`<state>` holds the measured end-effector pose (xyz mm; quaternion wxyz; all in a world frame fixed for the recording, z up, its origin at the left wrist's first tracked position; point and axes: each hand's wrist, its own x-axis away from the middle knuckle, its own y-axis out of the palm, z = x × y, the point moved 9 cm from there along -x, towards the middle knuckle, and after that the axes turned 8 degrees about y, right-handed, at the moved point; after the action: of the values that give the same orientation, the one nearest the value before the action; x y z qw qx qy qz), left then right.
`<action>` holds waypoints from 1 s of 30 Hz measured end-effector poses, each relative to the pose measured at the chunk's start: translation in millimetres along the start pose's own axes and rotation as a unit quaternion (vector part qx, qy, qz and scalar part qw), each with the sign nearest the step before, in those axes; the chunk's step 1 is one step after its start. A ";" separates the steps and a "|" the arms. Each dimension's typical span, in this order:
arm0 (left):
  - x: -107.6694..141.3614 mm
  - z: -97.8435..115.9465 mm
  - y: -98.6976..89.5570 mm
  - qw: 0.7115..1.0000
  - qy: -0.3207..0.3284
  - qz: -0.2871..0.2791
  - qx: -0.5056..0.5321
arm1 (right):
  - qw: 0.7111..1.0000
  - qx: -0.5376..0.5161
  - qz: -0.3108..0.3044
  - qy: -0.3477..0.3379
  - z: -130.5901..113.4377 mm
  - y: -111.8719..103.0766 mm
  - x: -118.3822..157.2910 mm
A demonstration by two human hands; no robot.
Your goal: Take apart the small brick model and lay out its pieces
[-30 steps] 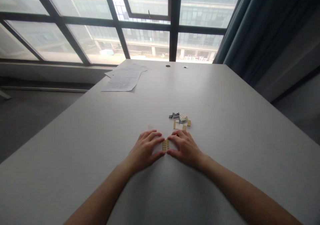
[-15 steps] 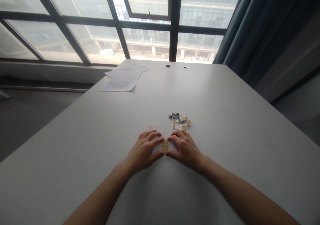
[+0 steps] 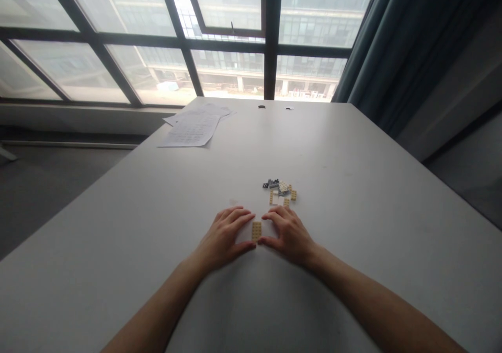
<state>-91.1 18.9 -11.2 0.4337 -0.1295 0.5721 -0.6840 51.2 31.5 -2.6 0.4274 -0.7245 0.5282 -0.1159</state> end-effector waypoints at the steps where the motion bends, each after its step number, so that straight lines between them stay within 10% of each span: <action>1: -1.1 -1.1 -2.0 1.000 -0.009 0.004 0.004 | 1.000 -0.020 0.017 0.008 2.0 -3.7 -0.4; 13: -80.9 16.5 12.3 0.996 -0.004 -0.036 -0.082 | 0.950 -0.182 0.197 0.161 41.5 -38.6 4.5; 23: -62.0 -18.6 -9.6 0.992 -0.101 0.078 -0.006 | 0.951 -0.186 0.189 0.159 40.1 -36.5 2.9; 30: -54.3 -6.4 -13.4 0.958 -0.159 0.157 0.178 | 0.960 -0.188 0.182 0.103 26.4 -37.5 2.3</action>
<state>-69.3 63.1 16.1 0.6373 -0.0660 0.3780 -0.6683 93.6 45.4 8.5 0.2405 -0.6673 0.7048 -0.0085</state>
